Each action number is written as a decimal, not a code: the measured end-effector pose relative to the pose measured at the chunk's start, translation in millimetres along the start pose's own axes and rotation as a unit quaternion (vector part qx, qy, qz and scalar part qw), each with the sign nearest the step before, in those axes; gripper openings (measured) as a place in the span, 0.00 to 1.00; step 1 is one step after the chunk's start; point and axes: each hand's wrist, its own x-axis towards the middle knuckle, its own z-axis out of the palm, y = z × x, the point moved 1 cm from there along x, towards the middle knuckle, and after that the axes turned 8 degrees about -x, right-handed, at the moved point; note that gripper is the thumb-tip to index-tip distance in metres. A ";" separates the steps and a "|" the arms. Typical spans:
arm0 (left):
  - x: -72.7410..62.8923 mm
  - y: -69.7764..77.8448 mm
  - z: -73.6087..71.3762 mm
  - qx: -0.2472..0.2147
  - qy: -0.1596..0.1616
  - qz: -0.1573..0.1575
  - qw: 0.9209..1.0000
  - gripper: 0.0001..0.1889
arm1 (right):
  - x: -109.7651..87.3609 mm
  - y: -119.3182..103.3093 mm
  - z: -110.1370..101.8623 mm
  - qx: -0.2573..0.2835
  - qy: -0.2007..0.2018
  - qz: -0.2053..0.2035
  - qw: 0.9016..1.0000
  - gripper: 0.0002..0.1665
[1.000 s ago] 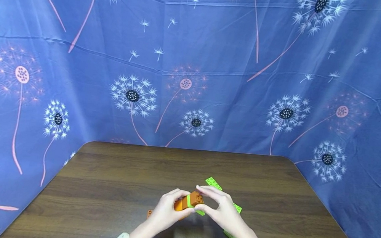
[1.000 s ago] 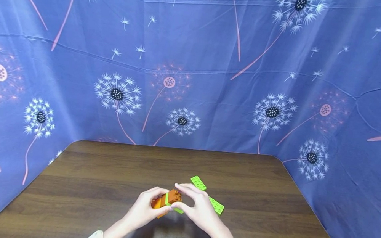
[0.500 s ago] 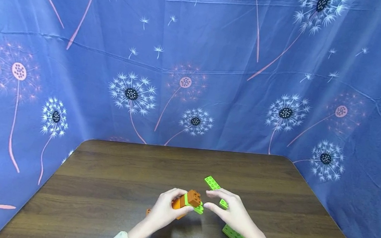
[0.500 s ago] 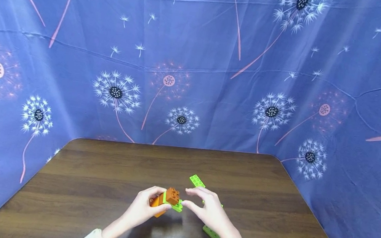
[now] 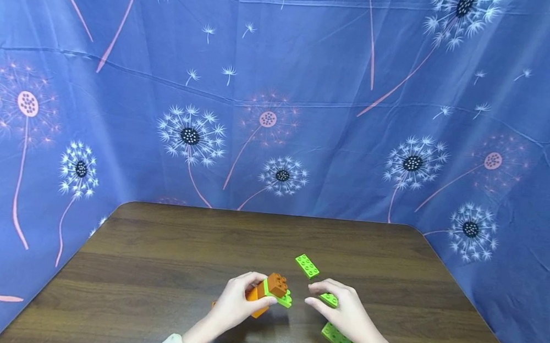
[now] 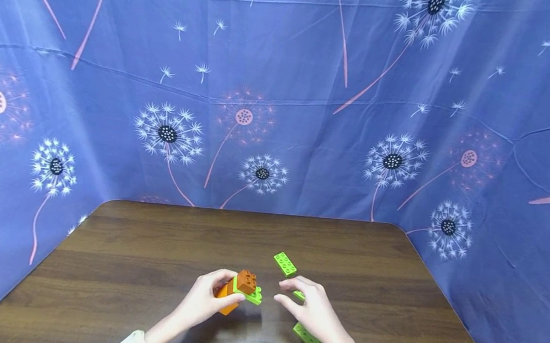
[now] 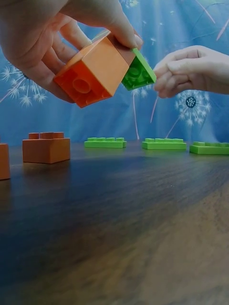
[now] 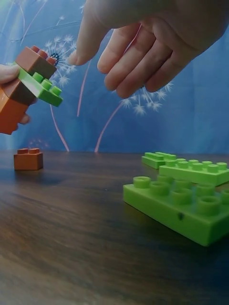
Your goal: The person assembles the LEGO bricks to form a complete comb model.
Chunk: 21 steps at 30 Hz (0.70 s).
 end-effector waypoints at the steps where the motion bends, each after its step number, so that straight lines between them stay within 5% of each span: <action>1: -0.1 0.2 -0.1 -0.001 -0.001 -0.003 1.000 0.17 | -1.0 0.8 -0.4 -0.003 0.001 -0.004 1.000 0.11; 21: 0.0 -2.0 -0.8 -0.007 -0.002 -0.008 1.000 0.17 | -18.9 12.6 -7.0 0.010 -0.036 -0.012 0.999 0.10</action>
